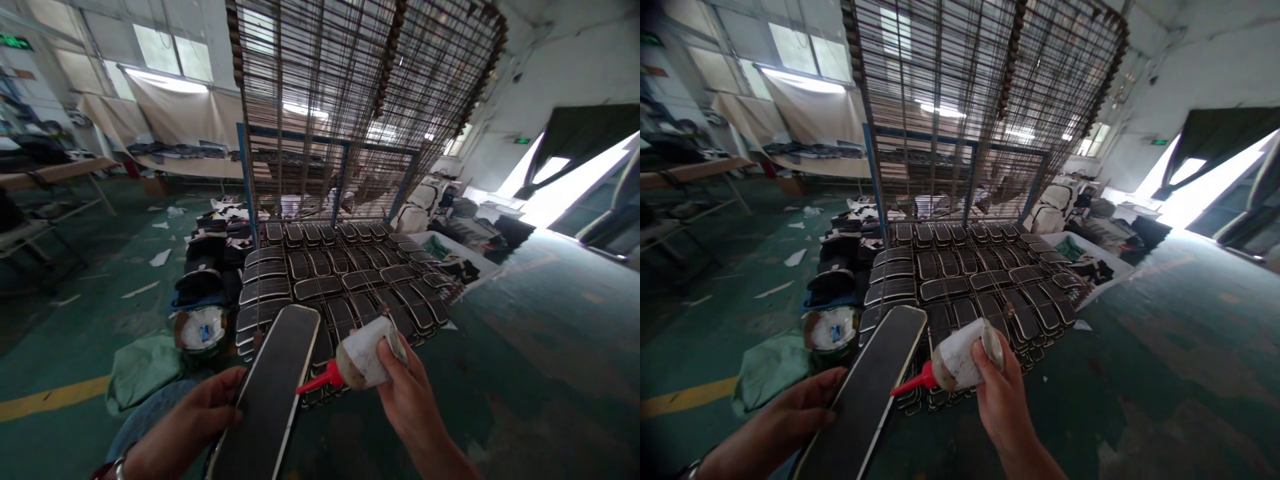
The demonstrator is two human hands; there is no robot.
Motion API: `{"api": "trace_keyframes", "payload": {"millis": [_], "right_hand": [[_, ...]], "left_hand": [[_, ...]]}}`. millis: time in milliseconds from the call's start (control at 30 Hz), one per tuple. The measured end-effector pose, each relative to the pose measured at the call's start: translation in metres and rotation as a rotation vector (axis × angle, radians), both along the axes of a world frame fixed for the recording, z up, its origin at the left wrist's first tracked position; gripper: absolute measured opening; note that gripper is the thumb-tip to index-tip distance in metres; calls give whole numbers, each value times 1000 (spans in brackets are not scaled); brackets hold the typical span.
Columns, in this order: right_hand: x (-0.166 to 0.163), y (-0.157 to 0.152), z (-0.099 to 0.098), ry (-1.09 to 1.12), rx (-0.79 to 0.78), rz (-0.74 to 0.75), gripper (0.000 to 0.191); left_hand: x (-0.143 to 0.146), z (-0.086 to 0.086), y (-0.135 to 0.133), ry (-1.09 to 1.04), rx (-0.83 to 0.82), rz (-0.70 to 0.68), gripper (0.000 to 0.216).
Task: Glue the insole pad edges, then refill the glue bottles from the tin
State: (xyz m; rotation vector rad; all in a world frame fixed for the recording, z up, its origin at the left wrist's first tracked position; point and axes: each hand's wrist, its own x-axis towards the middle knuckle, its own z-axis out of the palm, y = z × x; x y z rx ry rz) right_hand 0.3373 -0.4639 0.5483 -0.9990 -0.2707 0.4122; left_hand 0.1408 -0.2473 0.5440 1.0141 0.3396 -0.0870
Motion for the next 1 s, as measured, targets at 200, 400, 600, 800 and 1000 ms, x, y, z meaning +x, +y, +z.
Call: {"api": "trace_keyframes", "payload": {"millis": [200, 400, 600, 800, 1000], "right_hand": [[-10, 0, -8, 36, -39, -13, 46], [-25, -1, -2, -11, -6, 102, 39], [-33, -5, -4, -16, 12, 142, 38], [-36, -8, -5, -40, 2, 154, 38], [-38, -5, -1, -42, 2, 81, 38]], "left_hand": [[-1, 1, 0, 24, -7, 58, 35], [2, 0, 0, 17, -5, 85, 36], [2, 5, 1, 44, -3, 158, 36], [5, 10, 3, 61, -3, 254, 39], [9, 11, 1, 71, -21, 360, 40]]}}
